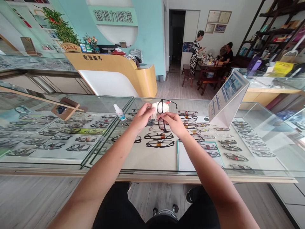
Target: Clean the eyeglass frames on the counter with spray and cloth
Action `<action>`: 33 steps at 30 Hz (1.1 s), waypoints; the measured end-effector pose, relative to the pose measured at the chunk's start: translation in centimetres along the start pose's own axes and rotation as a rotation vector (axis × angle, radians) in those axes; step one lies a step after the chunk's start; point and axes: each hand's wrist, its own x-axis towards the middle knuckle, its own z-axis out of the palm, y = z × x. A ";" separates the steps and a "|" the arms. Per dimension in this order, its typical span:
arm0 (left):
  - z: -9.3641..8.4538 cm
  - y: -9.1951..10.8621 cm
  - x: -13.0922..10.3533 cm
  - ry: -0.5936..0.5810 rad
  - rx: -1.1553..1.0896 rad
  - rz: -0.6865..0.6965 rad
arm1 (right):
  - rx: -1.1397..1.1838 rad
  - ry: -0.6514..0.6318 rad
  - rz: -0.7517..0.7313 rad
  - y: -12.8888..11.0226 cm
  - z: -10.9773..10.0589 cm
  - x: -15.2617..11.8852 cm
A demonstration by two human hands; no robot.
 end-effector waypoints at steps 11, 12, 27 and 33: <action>1.0 0.3 -0.4 0.085 -0.120 0.083 | -0.024 -0.063 -0.012 -0.4 0.3 -0.2; 1.0 0.4 -0.5 0.085 -0.161 0.080 | -0.022 -0.067 -0.014 -0.5 0.3 -0.3; 1.0 1.1 -0.3 -0.233 -0.553 -0.131 | 0.121 -0.130 -0.029 0.1 -0.1 -0.1; 0.4 1.6 -0.4 -0.326 -0.557 -0.111 | 0.182 -0.137 0.017 -0.3 0.0 -0.2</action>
